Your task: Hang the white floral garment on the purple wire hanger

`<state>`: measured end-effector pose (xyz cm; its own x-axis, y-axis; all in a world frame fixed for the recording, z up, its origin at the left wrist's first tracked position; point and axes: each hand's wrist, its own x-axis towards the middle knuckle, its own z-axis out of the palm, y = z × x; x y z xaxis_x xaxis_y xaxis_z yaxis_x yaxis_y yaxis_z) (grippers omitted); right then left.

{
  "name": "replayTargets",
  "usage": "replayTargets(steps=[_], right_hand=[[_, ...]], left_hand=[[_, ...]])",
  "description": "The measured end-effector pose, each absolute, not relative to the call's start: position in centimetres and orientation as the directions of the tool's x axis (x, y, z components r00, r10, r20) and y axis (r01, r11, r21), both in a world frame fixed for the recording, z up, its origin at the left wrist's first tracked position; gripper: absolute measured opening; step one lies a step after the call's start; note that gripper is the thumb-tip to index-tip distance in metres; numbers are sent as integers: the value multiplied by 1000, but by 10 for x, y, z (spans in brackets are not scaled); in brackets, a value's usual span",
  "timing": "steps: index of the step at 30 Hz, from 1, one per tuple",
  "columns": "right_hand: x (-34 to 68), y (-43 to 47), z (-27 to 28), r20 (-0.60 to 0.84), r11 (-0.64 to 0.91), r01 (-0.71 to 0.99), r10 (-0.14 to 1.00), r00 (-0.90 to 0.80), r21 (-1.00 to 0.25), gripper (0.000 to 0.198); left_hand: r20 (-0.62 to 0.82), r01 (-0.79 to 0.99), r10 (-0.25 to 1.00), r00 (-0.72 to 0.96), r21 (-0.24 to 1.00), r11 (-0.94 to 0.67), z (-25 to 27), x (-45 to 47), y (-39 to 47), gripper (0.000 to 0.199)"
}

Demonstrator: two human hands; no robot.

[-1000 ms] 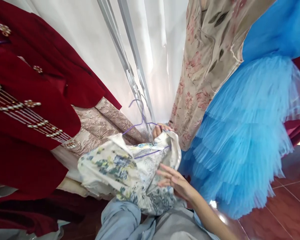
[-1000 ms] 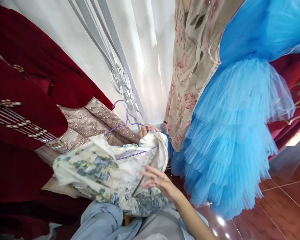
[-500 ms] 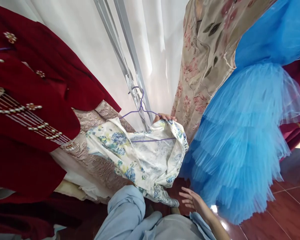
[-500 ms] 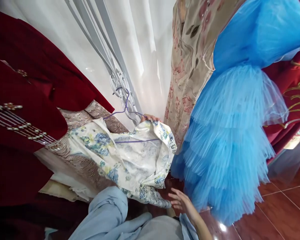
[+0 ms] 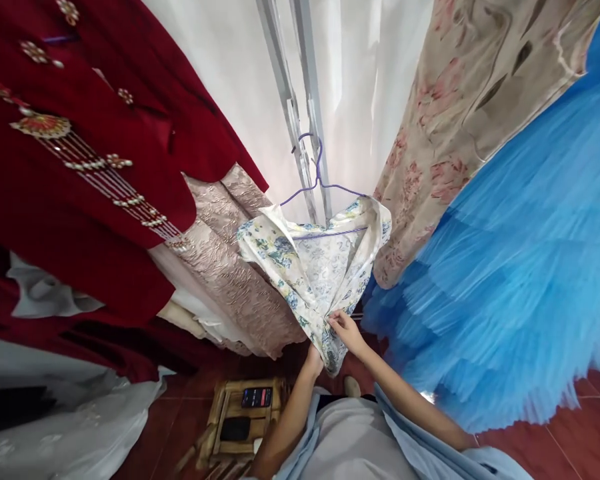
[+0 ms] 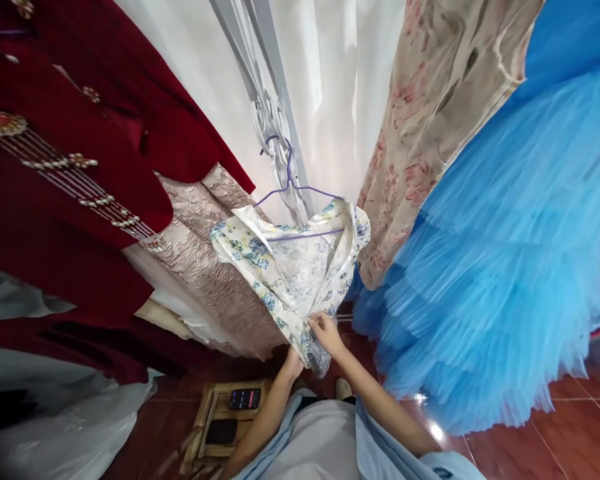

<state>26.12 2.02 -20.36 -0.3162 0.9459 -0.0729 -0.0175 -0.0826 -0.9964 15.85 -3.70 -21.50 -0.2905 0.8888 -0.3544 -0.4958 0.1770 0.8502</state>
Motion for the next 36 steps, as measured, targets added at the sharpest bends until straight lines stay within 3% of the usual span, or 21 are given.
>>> replayTargets(steps=[5,9,10,12,14,15,18,21,25,28,33,36], right_hand=[[240,9,-208,-88,-63,88,947,-309,-994,33],[228,1,-203,-113,-73,158,959,-260,-985,31],[227,-1,-201,-122,-82,169,963,-241,-982,31],[228,-7,-198,-146,-107,181,966,-213,-978,32],[232,-15,-198,-172,-135,185,965,-198,-973,35],[235,-19,-199,-181,-146,182,965,-192,-972,37],[242,-34,-201,-188,-162,152,966,-175,-975,43],[242,-51,-198,-196,-182,92,961,-193,-979,43],[238,-65,-170,-295,-304,-22,938,-184,-953,36],[239,-44,-127,-345,-356,-87,931,-119,-930,29],[232,55,-13,-185,-200,-161,977,-102,-967,16],[222,109,66,13,-12,-227,994,-109,-974,14]], left_hand=[[-407,-567,845,-347,809,157,-251,161,-56,53],[-391,-507,874,-287,836,208,-261,150,-61,49],[-372,-458,870,-322,866,201,-260,144,-63,50],[-286,-274,789,-544,949,155,-256,129,-70,51],[-81,12,649,-756,991,137,-251,114,-81,48],[40,155,626,-779,979,129,-248,108,-86,44],[256,429,816,-517,903,-11,-243,105,-99,34],[242,431,941,-238,894,-121,-238,121,-97,29],[193,405,964,-181,908,-106,-230,140,-85,14],[215,439,973,-89,885,-155,-222,137,-86,15],[243,566,970,-3,800,-199,-202,121,-91,29],[284,575,959,-4,785,-230,-185,121,-86,30]])
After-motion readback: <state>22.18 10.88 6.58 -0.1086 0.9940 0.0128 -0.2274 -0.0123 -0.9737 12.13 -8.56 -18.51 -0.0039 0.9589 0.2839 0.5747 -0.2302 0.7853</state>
